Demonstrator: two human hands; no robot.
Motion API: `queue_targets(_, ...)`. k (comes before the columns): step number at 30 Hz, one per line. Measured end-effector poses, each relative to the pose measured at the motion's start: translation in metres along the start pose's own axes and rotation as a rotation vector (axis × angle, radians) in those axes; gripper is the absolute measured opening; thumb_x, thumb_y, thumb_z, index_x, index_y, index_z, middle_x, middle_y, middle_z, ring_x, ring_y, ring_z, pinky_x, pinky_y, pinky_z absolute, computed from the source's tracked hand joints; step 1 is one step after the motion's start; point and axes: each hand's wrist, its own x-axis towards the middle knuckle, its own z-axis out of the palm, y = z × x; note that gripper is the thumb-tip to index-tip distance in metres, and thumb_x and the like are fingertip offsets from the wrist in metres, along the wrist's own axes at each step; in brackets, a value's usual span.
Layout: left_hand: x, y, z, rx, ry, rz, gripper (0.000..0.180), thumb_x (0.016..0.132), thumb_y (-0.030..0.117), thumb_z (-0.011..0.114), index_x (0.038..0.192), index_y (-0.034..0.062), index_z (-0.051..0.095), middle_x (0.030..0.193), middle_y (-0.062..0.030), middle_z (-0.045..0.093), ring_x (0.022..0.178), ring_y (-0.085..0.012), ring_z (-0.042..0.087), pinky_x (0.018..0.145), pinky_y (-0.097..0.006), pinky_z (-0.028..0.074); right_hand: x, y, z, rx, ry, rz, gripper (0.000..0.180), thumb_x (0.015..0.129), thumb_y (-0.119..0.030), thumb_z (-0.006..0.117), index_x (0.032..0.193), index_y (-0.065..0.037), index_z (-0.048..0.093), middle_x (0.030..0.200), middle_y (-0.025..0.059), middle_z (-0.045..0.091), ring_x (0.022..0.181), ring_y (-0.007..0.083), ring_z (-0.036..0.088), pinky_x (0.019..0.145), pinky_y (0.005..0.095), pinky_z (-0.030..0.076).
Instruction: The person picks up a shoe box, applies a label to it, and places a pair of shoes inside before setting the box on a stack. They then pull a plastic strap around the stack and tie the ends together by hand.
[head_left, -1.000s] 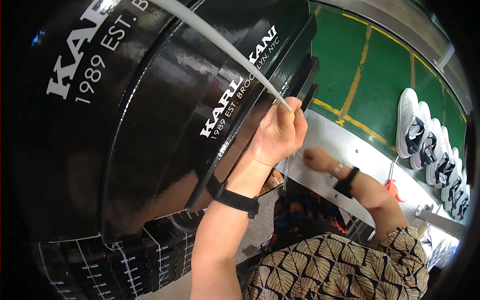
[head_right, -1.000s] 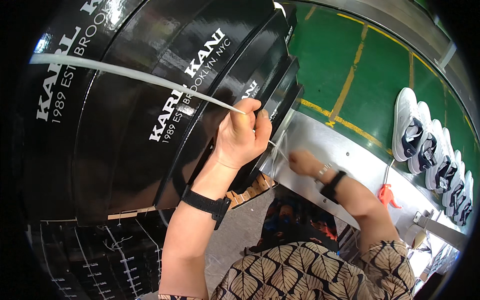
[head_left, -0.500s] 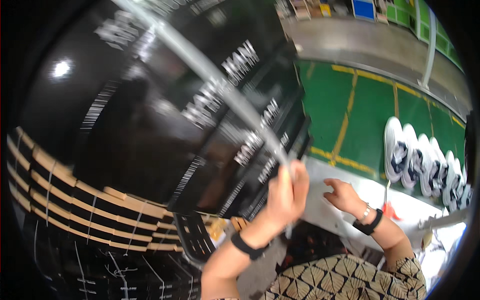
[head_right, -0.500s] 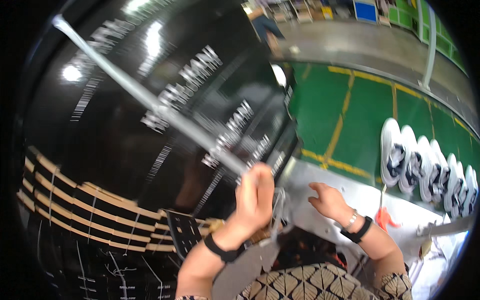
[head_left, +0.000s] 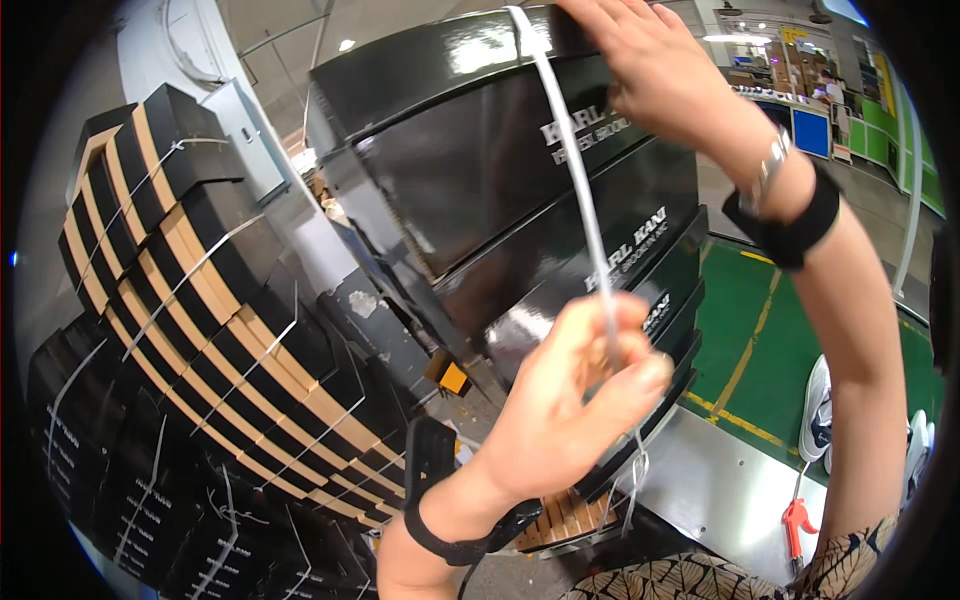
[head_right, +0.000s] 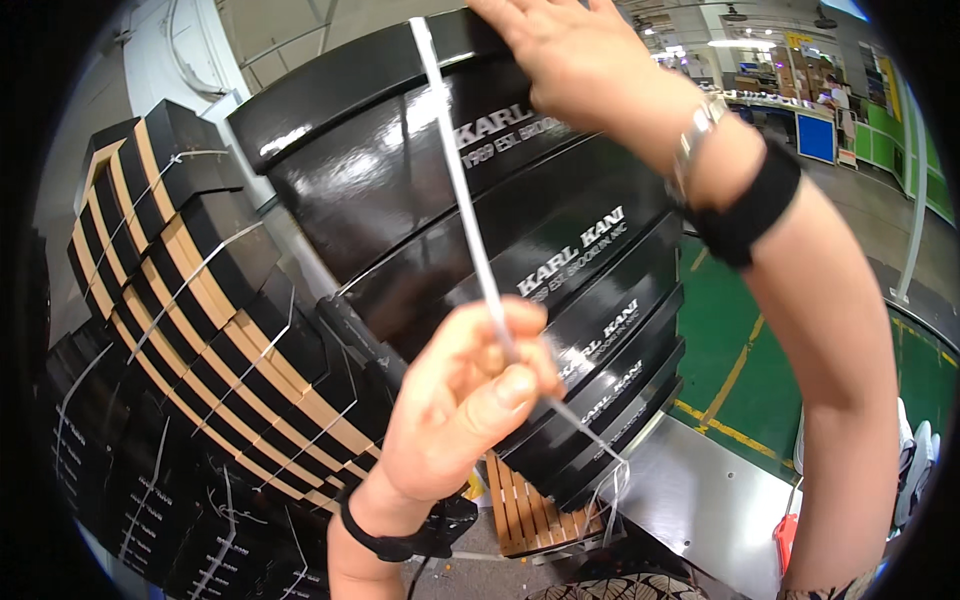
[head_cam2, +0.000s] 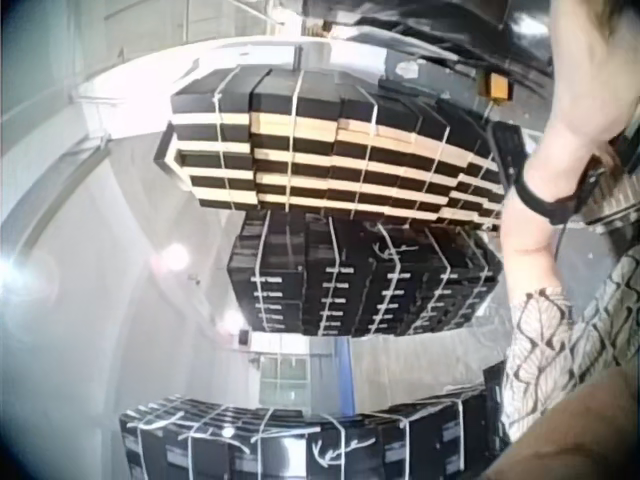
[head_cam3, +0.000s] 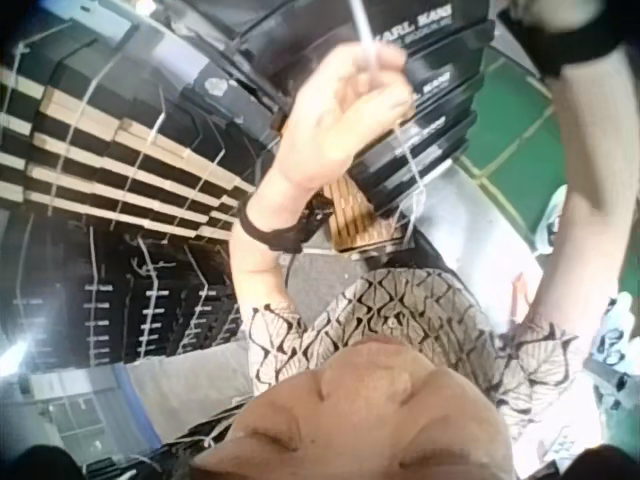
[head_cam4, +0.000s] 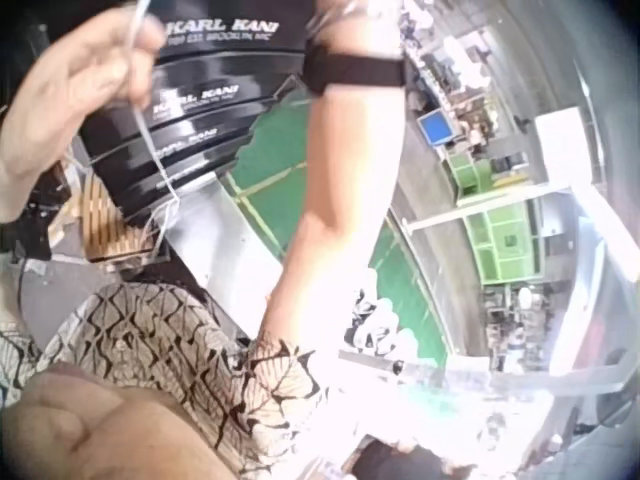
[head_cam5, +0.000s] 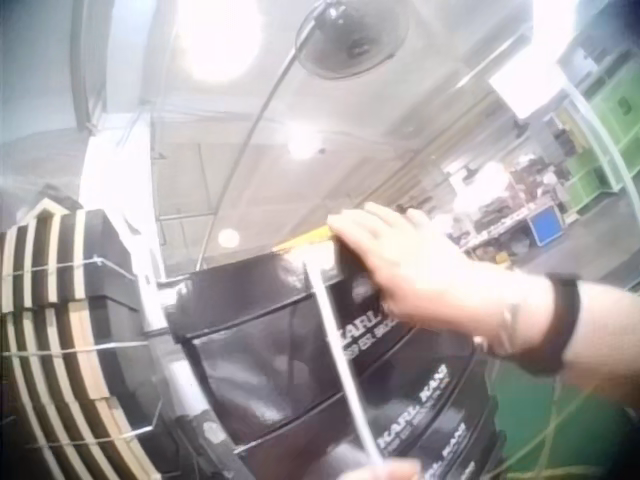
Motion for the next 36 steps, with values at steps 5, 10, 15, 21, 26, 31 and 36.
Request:
queue_targets(5,0.036,0.037,-0.012,-0.05,0.086,0.109,0.034,0.088,0.023,0.051,0.112,-0.0005,0.048,0.081,-0.0057,0.057,0.078,-0.0161,0.055,0.073,-0.029,0.043,0.018,0.015,0.021,0.113,0.124,-0.079,0.038,0.07,-0.004,0.059,0.107,-0.007,0.051,0.101,0.016,0.054,0.095,0.034,0.052,0.086,0.0379,0.042)
queue_targets(10,0.05,0.038,-0.016,-0.13,0.022,0.051,0.033,0.088,0.025,0.05,0.109,-0.0001,0.051,0.076,-0.0051,0.056,0.074,-0.0173,0.056,0.071,-0.03,0.043,0.02,0.015,0.023,0.122,0.107,0.03,0.023,0.081,-0.01,0.045,0.102,-0.004,0.052,0.097,0.0175,0.055,0.09,0.034,0.052,0.083,0.0358,0.042)
queue_targets(15,0.064,0.089,-0.021,-0.021,0.041,0.42,0.036,0.086,0.032,0.052,0.095,-0.0031,0.053,0.065,-0.0037,0.053,0.065,-0.0131,0.051,0.064,-0.027,0.041,0.019,0.029,0.044,0.093,0.126,0.028,0.046,0.074,-0.01,0.052,0.119,-0.008,0.042,0.122,0.0131,0.046,0.116,0.0298,0.042,0.094,0.0335,0.038)
queue_targets(21,0.026,0.105,-0.094,-0.358,0.158,0.445,0.027,0.091,0.027,0.047,0.094,0.0013,0.055,0.05,0.0048,0.028,0.045,-0.0091,0.032,0.049,-0.024,0.031,-0.047,0.138,0.024,-0.183,0.208,0.331,0.04,0.081,0.002,0.036,0.12,-0.007,0.044,0.121,0.0144,0.048,0.114,0.0279,0.045,0.098,0.0329,0.035)
queue_targets(26,-0.037,0.029,-0.198,-0.226,0.726,0.22,0.021,0.09,0.028,0.05,0.086,0.0085,0.055,0.049,0.0079,0.024,0.042,-0.0048,0.025,0.044,-0.021,0.024,-0.127,0.188,-0.022,-0.201,0.368,0.526,0.024,0.084,-0.009,0.05,0.107,-0.006,0.053,0.095,0.0096,0.059,0.089,0.0214,0.056,0.079,0.0318,0.044)
queue_targets(31,-0.154,-0.06,-0.26,0.707,1.194,-0.125,0.045,0.083,0.02,0.062,0.117,0.0009,0.041,0.09,-0.0097,0.05,0.081,-0.0204,0.051,0.074,-0.033,0.043,-0.266,0.191,-0.075,0.589,0.52,1.367,0.046,0.086,-0.051,0.043,0.101,-0.009,0.055,0.085,0.0036,0.06,0.064,0.0162,0.051,0.058,0.0321,0.042)
queue_targets(36,-0.143,-0.065,-0.137,1.306,0.925,0.235,0.047,0.086,0.009,0.052,0.13,-0.0005,0.035,0.132,-0.0179,0.037,0.122,-0.0264,0.035,0.102,-0.037,0.026,-0.471,0.134,-0.133,-0.135,-0.214,1.192,0.029,0.079,-0.012,0.055,0.107,-0.006,0.052,0.074,0.0102,0.058,0.057,0.0212,0.055,0.049,0.0342,0.046)
